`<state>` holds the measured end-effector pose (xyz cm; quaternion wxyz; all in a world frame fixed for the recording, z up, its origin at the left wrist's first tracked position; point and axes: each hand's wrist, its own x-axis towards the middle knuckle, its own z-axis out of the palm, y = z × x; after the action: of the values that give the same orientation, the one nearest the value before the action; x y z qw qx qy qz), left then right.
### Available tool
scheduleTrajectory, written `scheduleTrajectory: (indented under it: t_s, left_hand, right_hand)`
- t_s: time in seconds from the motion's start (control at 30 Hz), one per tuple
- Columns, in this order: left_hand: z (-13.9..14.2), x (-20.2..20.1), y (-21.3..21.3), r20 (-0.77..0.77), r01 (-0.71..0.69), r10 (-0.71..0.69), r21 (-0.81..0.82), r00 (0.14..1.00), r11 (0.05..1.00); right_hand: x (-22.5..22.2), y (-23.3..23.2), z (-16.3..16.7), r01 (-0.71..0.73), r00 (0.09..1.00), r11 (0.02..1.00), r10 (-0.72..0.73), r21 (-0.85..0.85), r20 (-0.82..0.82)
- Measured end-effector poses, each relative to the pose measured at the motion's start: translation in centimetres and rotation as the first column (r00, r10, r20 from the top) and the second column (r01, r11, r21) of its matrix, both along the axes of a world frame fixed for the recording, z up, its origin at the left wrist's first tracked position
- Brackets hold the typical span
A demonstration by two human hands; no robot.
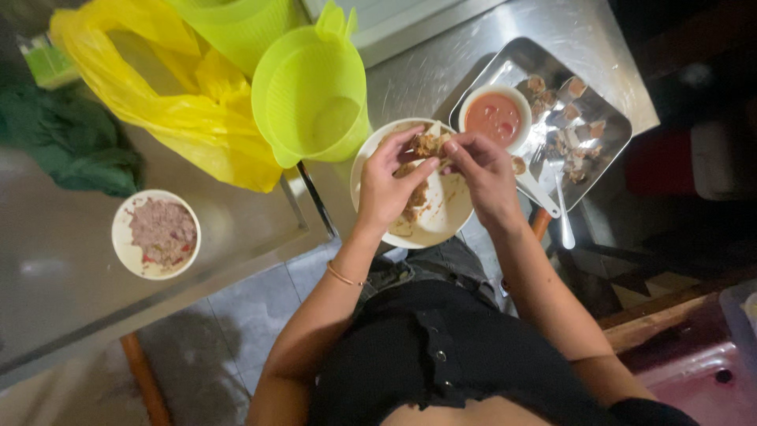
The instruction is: The person scoops a brown mixture from a white bowl and places it onto small wrappers on a metal tray. They fold the wrappers around the filling to form small parcels and arrange them on the tray. The person repeats this process multiple times, handling the mixture and wrappers by hand.
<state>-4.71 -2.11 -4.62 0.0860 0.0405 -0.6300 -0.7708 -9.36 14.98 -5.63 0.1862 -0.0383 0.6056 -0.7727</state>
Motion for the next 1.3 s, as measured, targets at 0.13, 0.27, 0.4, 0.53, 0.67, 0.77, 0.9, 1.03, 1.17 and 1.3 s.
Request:
scheduleTrajectory:
  t_s: [0.13, 0.27, 0.4, 0.53, 0.67, 0.77, 0.9, 1.03, 1.17, 1.3]
  left_hand:
    - [-0.9, 0.0, 0.5, 0.118, -0.035, 0.023, 0.105, 0.993, 0.994]
    - [-1.5, -0.2, 0.5, 0.165, -0.049, 0.018, 0.183, 0.986, 0.982]
    - [-1.6, -0.3, 0.4, 0.084, -0.014, 0.004, 0.122, 0.996, 0.992]
    - [-1.4, -0.2, 0.3, 0.059, 0.046, -0.059, 0.199, 0.997, 0.979]
    - [-1.1, 0.3, -0.2, 0.118, 0.104, -0.157, 0.371, 0.981, 0.923]
    - [-1.0, 0.7, -0.4, 0.123, 0.094, -0.141, 0.333, 0.982, 0.938]
    - [-1.0, 0.9, -0.3, 0.153, 0.045, -0.09, 0.274, 0.984, 0.961]
    - [-0.9, 1.1, -0.1, 0.139, 0.023, -0.051, 0.19, 0.989, 0.981]
    - [-0.9, 0.9, -0.2, 0.142, 0.049, -0.08, 0.209, 0.987, 0.977]
    - [-1.0, 1.0, -0.7, 0.2, 0.109, -0.171, 0.288, 0.965, 0.951]
  right_hand:
    - [-0.2, 0.1, -0.3, -0.035, 0.999, 0.999, 0.035, 0.015, -0.021]
    - [-0.3, -0.1, -0.3, -0.042, 0.999, 0.999, 0.043, -0.016, 0.031]
    - [-0.6, 0.2, 0.0, -0.007, 0.972, 0.989, 0.041, -0.147, 0.232]
    - [-0.9, 0.5, 0.1, 0.017, 0.937, 0.96, 0.082, -0.281, 0.339]
    - [-1.4, 1.1, 0.4, 0.034, 0.934, 0.936, 0.096, -0.351, 0.345]
    - [-1.0, 1.4, 0.7, 0.08, 0.924, 0.947, 0.046, -0.311, 0.38]
    - [-0.6, 1.2, 1.3, 0.024, 0.962, 0.98, 0.031, -0.198, 0.27]
    - [0.1, 0.6, 1.5, -0.085, 0.996, 0.991, 0.087, -0.104, 0.014]
    - [-0.1, 0.6, 1.5, -0.058, 0.997, 0.989, 0.064, -0.138, 0.035]
    - [-0.5, 1.4, 1.5, -0.031, 0.973, 0.976, 0.079, -0.216, 0.219]
